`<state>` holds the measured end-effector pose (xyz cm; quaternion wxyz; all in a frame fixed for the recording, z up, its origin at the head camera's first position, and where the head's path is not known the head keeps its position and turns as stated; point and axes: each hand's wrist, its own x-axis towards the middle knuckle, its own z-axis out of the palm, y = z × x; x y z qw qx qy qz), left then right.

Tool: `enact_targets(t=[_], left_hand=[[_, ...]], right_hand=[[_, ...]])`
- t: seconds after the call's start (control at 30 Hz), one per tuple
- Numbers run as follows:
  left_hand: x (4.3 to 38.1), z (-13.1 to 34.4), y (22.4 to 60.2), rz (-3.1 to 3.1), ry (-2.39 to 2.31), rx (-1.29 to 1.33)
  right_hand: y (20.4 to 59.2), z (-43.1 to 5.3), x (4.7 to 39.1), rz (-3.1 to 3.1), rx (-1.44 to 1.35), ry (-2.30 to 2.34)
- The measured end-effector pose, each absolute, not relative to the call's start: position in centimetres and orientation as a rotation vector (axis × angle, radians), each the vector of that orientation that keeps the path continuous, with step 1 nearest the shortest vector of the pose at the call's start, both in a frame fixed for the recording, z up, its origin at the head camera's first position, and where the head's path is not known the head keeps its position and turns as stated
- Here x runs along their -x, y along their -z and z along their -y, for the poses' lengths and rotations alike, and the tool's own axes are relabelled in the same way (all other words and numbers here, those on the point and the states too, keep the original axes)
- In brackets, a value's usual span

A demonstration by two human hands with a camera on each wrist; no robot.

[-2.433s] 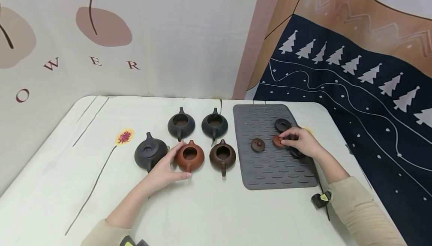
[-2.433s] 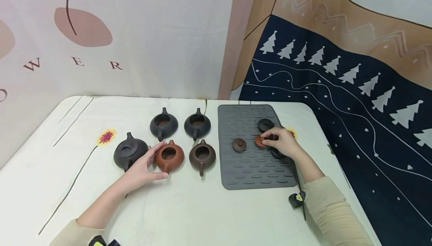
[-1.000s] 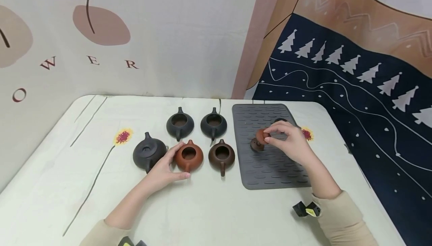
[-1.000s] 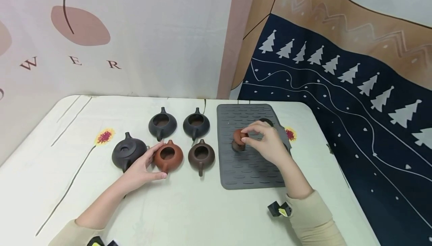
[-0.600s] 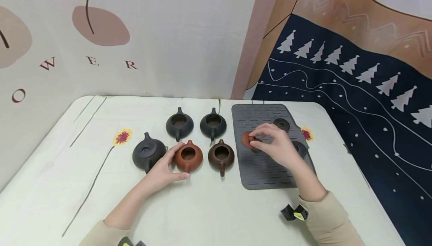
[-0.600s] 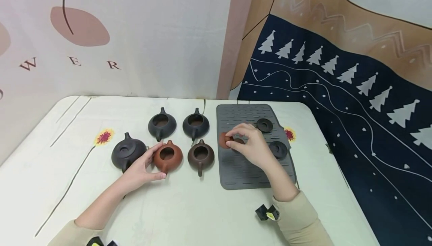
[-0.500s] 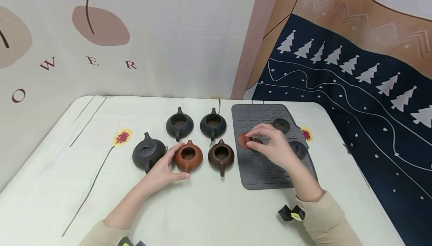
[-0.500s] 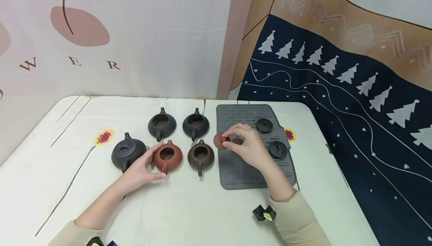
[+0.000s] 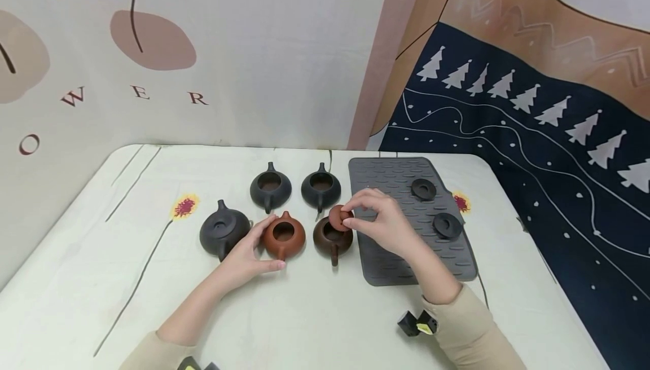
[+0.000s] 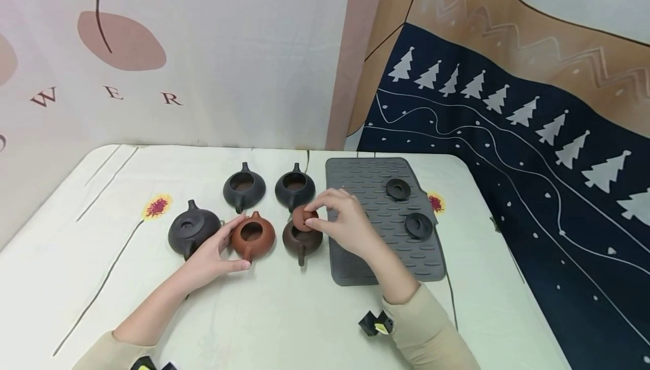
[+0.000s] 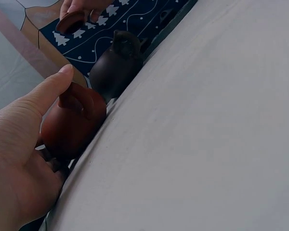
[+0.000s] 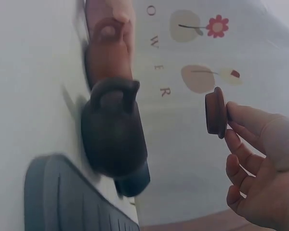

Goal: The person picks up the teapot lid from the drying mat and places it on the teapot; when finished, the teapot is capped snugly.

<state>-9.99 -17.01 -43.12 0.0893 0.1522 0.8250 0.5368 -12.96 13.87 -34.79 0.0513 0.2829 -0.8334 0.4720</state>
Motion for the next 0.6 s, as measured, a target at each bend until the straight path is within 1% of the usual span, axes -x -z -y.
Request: enact_targets(t=[0.33,0.6], left_hand=[[10.0,17.1,43.1,-2.445,-1.609,-0.455],[10.1,17.0,43.1,-2.444,-1.608,-0.471]], right_hand=[[34.7,-10.7,13.4,2.501,-1.024,-1.413],[35.1,-8.4,14.0,2.486,-1.095,-1.399]])
